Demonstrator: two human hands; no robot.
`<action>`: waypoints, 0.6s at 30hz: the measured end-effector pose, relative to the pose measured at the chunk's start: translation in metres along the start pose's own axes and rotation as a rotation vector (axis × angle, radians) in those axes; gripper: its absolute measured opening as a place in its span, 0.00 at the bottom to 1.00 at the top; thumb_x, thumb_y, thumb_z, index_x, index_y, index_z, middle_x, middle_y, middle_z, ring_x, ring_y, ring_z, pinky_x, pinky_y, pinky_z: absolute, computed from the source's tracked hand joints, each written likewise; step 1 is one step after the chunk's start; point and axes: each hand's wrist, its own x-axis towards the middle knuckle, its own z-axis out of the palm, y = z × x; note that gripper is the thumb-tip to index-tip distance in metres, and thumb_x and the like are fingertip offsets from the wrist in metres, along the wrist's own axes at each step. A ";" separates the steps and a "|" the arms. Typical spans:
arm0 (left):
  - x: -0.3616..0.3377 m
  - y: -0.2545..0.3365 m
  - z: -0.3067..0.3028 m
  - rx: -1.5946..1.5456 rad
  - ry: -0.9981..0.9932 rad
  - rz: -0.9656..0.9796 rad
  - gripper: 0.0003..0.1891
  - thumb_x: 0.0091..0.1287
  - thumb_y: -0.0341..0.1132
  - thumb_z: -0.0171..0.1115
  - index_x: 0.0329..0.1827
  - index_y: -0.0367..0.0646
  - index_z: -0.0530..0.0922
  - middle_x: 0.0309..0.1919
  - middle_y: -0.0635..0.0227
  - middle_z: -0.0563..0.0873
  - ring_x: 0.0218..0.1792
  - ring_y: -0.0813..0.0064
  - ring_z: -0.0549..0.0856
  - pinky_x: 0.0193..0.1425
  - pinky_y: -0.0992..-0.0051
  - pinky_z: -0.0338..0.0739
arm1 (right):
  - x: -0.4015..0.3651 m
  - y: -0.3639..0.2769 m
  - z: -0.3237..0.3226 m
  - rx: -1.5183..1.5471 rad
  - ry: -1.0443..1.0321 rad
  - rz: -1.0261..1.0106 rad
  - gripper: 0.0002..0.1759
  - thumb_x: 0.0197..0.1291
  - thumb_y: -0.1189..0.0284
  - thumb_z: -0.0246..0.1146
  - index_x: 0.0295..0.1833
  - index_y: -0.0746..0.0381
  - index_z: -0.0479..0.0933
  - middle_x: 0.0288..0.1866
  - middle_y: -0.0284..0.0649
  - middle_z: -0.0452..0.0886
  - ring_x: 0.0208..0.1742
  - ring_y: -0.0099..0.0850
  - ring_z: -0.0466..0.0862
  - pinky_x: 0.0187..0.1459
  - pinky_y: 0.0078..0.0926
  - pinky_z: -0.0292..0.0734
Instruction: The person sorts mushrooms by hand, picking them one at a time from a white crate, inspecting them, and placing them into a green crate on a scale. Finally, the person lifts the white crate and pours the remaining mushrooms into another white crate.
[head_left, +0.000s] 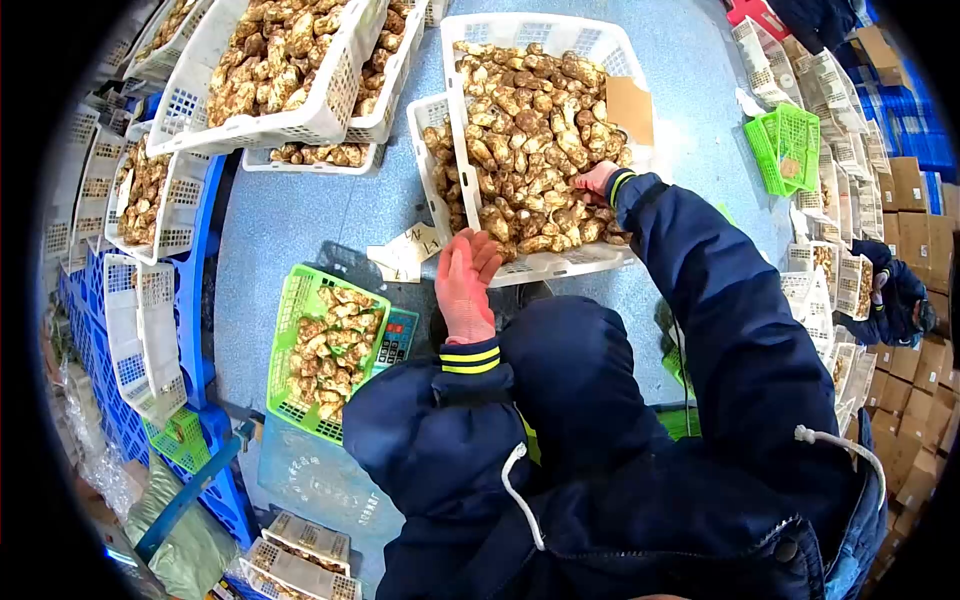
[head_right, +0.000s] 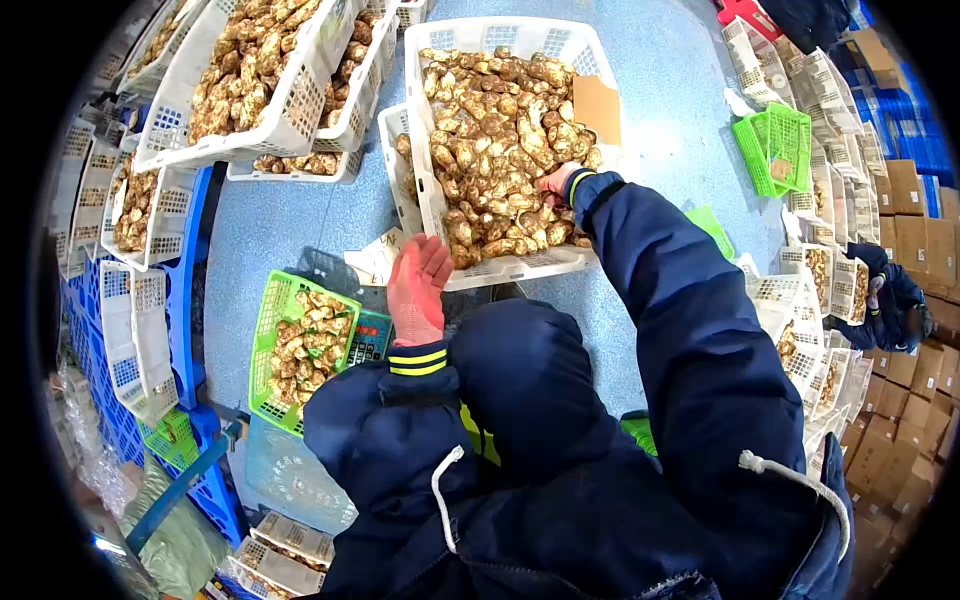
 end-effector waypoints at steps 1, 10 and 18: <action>0.001 0.000 0.001 0.003 -0.001 -0.002 0.16 0.67 0.39 0.52 0.52 0.38 0.70 0.42 0.61 0.79 0.39 0.71 0.80 0.44 0.74 0.77 | -0.024 -0.028 -0.003 0.499 0.072 0.356 0.16 0.51 0.63 0.65 0.21 0.64 0.76 0.15 0.38 0.75 0.11 0.26 0.71 0.15 0.23 0.66; 0.001 0.000 0.004 0.007 -0.030 -0.023 0.16 0.67 0.39 0.51 0.52 0.37 0.69 0.42 0.61 0.79 0.39 0.72 0.80 0.43 0.75 0.77 | -0.028 -0.050 0.004 0.322 0.005 0.226 0.13 0.53 0.63 0.61 0.28 0.62 0.77 0.17 0.38 0.77 0.13 0.25 0.74 0.13 0.22 0.67; -0.001 0.001 0.005 0.024 -0.024 -0.018 0.17 0.67 0.39 0.50 0.53 0.36 0.68 0.43 0.60 0.78 0.42 0.70 0.80 0.46 0.73 0.76 | -0.068 -0.108 -0.034 -0.661 0.486 -0.219 0.26 0.51 0.52 0.58 0.50 0.61 0.71 0.41 0.48 0.78 0.42 0.37 0.80 0.41 0.34 0.76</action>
